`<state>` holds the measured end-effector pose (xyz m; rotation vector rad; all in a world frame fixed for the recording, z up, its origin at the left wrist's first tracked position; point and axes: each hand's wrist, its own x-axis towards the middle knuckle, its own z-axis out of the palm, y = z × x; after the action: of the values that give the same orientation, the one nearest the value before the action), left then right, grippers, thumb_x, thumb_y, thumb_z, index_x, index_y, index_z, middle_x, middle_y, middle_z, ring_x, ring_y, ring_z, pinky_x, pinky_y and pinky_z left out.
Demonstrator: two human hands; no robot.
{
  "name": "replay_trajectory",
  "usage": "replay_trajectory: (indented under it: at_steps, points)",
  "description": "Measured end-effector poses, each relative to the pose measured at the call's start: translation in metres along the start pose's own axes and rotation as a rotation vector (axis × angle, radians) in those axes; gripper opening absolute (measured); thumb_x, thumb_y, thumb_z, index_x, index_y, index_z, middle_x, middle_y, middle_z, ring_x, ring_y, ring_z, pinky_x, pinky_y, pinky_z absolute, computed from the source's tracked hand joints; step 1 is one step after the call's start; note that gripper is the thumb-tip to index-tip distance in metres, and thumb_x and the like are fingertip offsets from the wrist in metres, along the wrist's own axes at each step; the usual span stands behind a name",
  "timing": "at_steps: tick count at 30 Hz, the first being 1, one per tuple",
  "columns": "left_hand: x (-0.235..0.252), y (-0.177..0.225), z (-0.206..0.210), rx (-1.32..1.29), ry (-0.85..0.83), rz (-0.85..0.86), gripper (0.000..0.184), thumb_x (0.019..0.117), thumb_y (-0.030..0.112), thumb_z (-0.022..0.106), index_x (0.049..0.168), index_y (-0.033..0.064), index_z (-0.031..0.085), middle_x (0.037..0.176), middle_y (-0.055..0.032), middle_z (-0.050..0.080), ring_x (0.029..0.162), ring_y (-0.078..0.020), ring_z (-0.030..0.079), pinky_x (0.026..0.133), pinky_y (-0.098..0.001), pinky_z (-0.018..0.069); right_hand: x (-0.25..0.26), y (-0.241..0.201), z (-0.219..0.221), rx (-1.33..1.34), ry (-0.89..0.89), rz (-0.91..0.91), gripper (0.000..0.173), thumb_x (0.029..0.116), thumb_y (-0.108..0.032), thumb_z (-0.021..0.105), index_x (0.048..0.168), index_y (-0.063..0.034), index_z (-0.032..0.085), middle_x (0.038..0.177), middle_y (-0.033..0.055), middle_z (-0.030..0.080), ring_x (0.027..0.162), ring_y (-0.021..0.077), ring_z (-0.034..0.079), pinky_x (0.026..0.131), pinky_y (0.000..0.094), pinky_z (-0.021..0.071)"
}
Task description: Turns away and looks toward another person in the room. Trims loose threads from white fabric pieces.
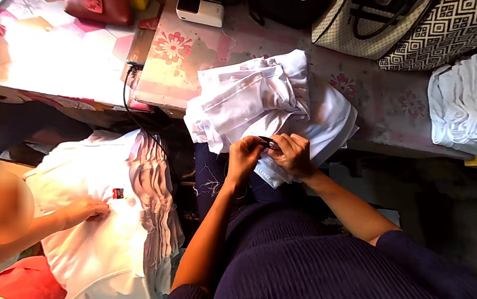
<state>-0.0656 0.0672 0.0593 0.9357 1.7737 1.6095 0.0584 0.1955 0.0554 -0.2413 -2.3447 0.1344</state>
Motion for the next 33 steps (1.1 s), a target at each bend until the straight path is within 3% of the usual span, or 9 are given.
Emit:
replay_trajectory:
  at_steps: [2, 4, 7, 9, 11, 13, 14, 18, 33]
  points:
    - [0.000, -0.002, -0.002, 0.009, 0.009, -0.020, 0.008, 0.0918, -0.003, 0.065, 0.098, -0.0027, 0.071, 0.079, -0.0041, 0.071, 0.061, -0.0035, 0.064, 0.059, -0.0210, 0.0556, 0.002, -0.001, -0.001, 0.121, -0.005, 0.079, 0.021, 0.0874, -0.019, 0.070, 0.093, -0.0002, 0.075, 0.072, 0.0097, 0.070, 0.058, 0.0187, 0.062, 0.053, 0.0331, 0.0453]
    - [-0.001, -0.005, -0.003, -0.005, 0.006, -0.063, 0.005, 0.0943, 0.001, 0.067, 0.097, -0.0015, 0.070, 0.078, -0.0023, 0.070, 0.062, -0.0026, 0.064, 0.060, -0.0208, 0.0554, 0.006, -0.008, -0.007, 0.391, -0.143, 0.423, 0.014, 0.0874, -0.011, 0.072, 0.095, 0.0003, 0.075, 0.078, 0.0062, 0.072, 0.066, 0.0104, 0.066, 0.061, 0.0266, 0.0538]
    - [-0.007, -0.007, -0.001, -0.063, 0.007, -0.128, 0.005, 0.0955, 0.003, 0.067, 0.097, -0.0012, 0.070, 0.077, -0.0006, 0.070, 0.061, -0.0022, 0.063, 0.060, -0.0202, 0.0555, 0.021, -0.005, -0.016, 1.070, -0.372, 1.170, 0.008, 0.1004, -0.005, 0.059, 0.096, -0.0048, 0.066, 0.062, -0.0064, 0.050, 0.050, -0.0003, 0.041, 0.049, 0.0166, 0.0375]
    - [-0.009, -0.009, 0.002, -0.145, 0.002, -0.220, 0.006, 0.0961, 0.003, 0.067, 0.096, -0.0013, 0.070, 0.074, -0.0001, 0.069, 0.059, -0.0030, 0.063, 0.058, -0.0202, 0.0545, 0.021, 0.007, -0.018, 1.384, -0.471, 1.403, 0.015, 0.1058, -0.013, 0.052, 0.097, -0.0085, 0.063, 0.055, -0.0099, 0.039, 0.044, 0.0000, 0.035, 0.045, 0.0162, 0.0355]
    - [-0.012, -0.011, 0.002, -0.240, 0.002, -0.302, 0.006, 0.0962, 0.003, 0.066, 0.093, -0.0009, 0.070, 0.071, -0.0002, 0.069, 0.057, -0.0044, 0.063, 0.056, -0.0206, 0.0546, 0.018, 0.014, -0.026, 1.421, -0.521, 1.348, 0.029, 0.1100, -0.028, 0.046, 0.105, -0.0082, 0.066, 0.057, -0.0110, 0.038, 0.044, -0.0008, 0.033, 0.045, 0.0154, 0.0341]
    - [-0.015, -0.010, -0.001, -0.284, -0.002, -0.348, 0.007, 0.0968, 0.002, 0.065, 0.092, -0.0004, 0.069, 0.070, -0.0001, 0.069, 0.056, -0.0049, 0.062, 0.056, -0.0204, 0.0539, 0.020, 0.011, -0.042, 1.255, -0.567, 1.251, 0.044, 0.1124, -0.037, 0.034, 0.106, -0.0094, 0.067, 0.058, -0.0116, 0.036, 0.046, -0.0010, 0.031, 0.045, 0.0154, 0.0304]
    - [-0.017, -0.010, -0.002, -0.292, -0.003, -0.357, 0.007, 0.0970, 0.002, 0.064, 0.092, 0.0000, 0.069, 0.069, 0.0002, 0.068, 0.056, -0.0044, 0.062, 0.055, -0.0199, 0.0535, 0.021, 0.008, -0.050, 1.175, -0.599, 1.225, 0.045, 0.1127, -0.035, 0.033, 0.104, -0.0083, 0.068, 0.058, -0.0115, 0.036, 0.047, -0.0009, 0.031, 0.046, 0.0162, 0.0298]
    - [-0.018, -0.005, 0.000, -0.302, -0.012, -0.368, 0.006, 0.0973, 0.002, 0.064, 0.093, 0.0012, 0.068, 0.068, 0.0022, 0.067, 0.053, -0.0020, 0.059, 0.052, -0.0178, 0.0507, 0.021, -0.006, -0.060, 0.985, -0.725, 1.204, 0.029, 0.1074, -0.020, 0.054, 0.097, -0.0026, 0.074, 0.056, -0.0117, 0.042, 0.047, -0.0032, 0.034, 0.047, 0.0152, 0.0303]
    - [-0.020, -0.004, 0.002, -0.297, 0.018, -0.371, 0.006, 0.0983, 0.002, 0.063, 0.095, 0.0005, 0.068, 0.067, 0.0022, 0.066, 0.053, -0.0021, 0.059, 0.052, -0.0176, 0.0505, 0.020, -0.006, -0.043, 0.919, -0.683, 1.241, 0.031, 0.1076, -0.021, 0.055, 0.093, -0.0028, 0.075, 0.054, -0.0109, 0.039, 0.045, -0.0020, 0.032, 0.045, 0.0162, 0.0279]
